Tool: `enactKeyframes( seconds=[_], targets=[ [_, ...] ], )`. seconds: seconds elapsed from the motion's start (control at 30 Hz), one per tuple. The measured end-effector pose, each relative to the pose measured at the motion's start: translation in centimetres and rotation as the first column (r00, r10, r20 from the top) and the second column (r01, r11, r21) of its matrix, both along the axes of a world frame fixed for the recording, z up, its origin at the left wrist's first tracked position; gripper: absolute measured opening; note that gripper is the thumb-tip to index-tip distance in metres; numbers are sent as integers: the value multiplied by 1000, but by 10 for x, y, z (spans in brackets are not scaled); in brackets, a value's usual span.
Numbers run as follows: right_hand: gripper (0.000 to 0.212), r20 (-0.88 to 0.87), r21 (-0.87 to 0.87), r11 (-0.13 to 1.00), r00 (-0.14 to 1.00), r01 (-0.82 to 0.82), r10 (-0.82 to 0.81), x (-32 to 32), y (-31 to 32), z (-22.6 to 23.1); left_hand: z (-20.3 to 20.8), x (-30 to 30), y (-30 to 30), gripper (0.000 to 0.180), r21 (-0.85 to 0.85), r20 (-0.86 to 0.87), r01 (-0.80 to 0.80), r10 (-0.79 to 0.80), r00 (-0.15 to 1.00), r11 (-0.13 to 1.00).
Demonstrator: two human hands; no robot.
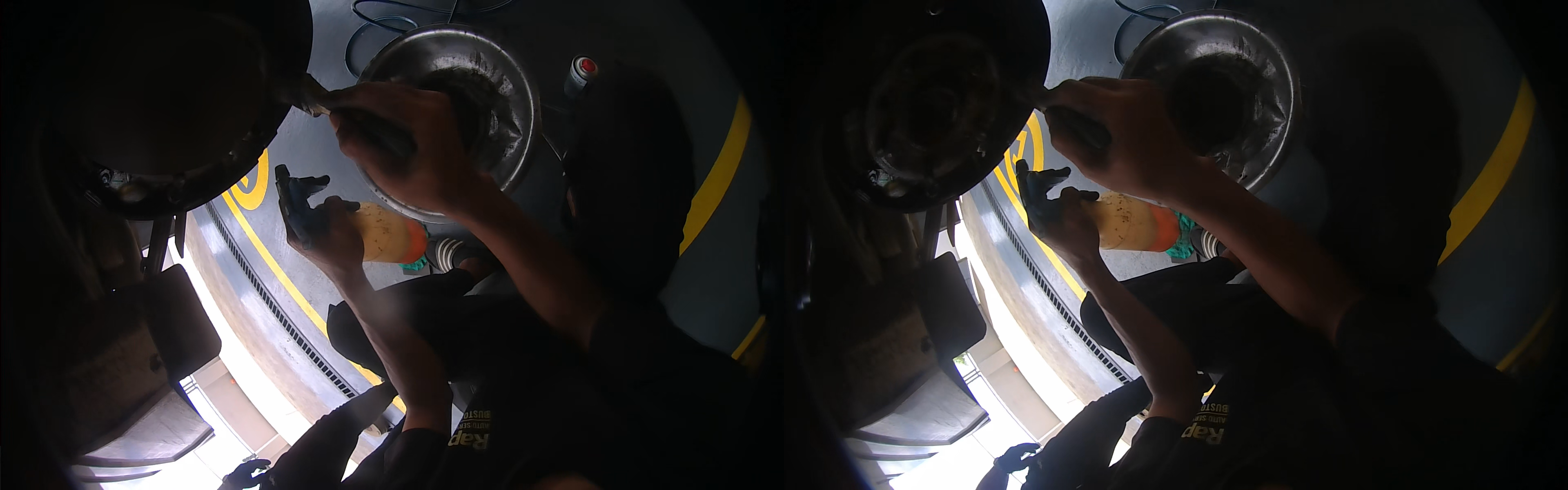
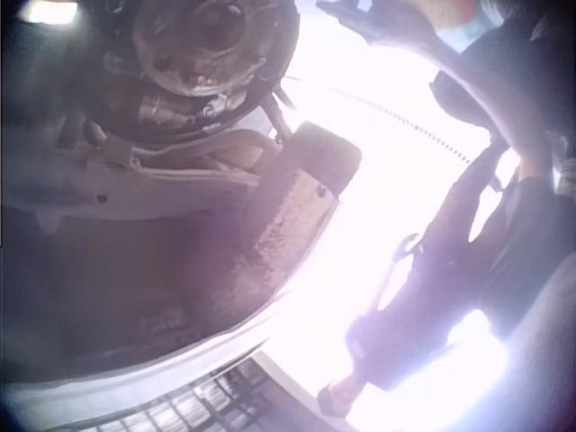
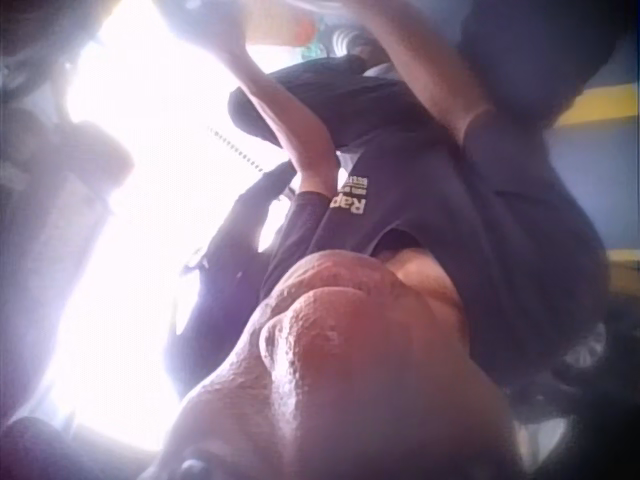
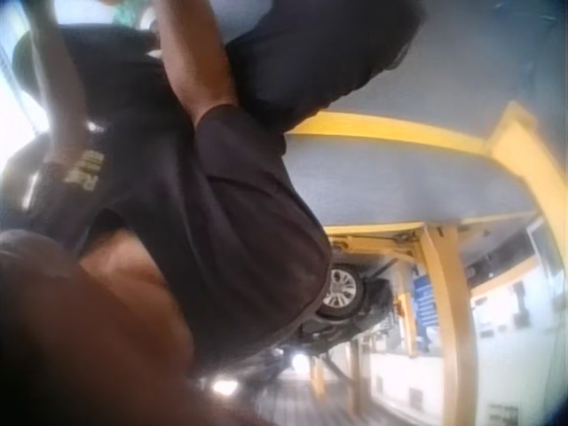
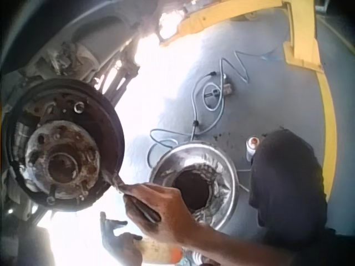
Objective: The person sits on the floor and cleans a car's brake assembly using a wire brush and a spray bottle. They scrub the rusty components while spraying a cleaning liquid, with a metal bowl placed underneath to catch debris.
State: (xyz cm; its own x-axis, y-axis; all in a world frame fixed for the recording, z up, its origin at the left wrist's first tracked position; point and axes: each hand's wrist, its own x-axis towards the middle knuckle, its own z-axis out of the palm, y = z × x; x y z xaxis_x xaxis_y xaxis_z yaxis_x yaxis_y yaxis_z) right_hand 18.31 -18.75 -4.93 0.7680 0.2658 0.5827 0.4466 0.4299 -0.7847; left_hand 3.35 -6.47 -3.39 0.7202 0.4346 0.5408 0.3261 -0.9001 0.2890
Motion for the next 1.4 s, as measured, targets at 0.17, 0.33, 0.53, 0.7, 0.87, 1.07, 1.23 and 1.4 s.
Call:
enactKeyframes(
  seconds=[0.17, 0.33, 0.53, 0.7, 0.87, 1.07, 1.23, 1.4],
  targets=[
    [26, -44, -18, 1000, 999, 13, -14, -6, -3, -7, 8, -1, -14, 9, -64, 14, -65, 66, 998, 996],
    [19, -8, -30, 998, 998, 60, -60, -2, -1, -4, 12, 10, -13, 15, -154, 82, -42, 55, 995, 987],
    [19, -24, -34, 999, 999, 22, -22, 12, -1, 14, 3, -1, -7, 34, -92, 35, -2, 6, 999, 996],
    [18, -19, -34, 999, 1000, -10, 9, 12, 4, 5, -2, 7, 0, 55, -86, 98, 73, -65, 993, 994],
    [17, 10, 28, 994, 995, -102, 102, 5, 8, 6, 0, 7, -6, 58, -99, 58, 23, -17, 998, 995],
    [19, -153, -37, 999, 988, -8, 3, 12, -5, 7, 3, 10, -8, 58, -107, 97, 24, -14, 995, 994],
    [21, -124, 10, 998, 990, -63, 64, 14, -1, 8, 2, 9, 1, 67, 14, 60, 82, -83, 995, 997],
    [18, -82, -4, 998, 994, -67, 67, 18, -3, 9, 1, 20, -7, 75, -116, 98, 53, -42, 994, 992]
  ],
)
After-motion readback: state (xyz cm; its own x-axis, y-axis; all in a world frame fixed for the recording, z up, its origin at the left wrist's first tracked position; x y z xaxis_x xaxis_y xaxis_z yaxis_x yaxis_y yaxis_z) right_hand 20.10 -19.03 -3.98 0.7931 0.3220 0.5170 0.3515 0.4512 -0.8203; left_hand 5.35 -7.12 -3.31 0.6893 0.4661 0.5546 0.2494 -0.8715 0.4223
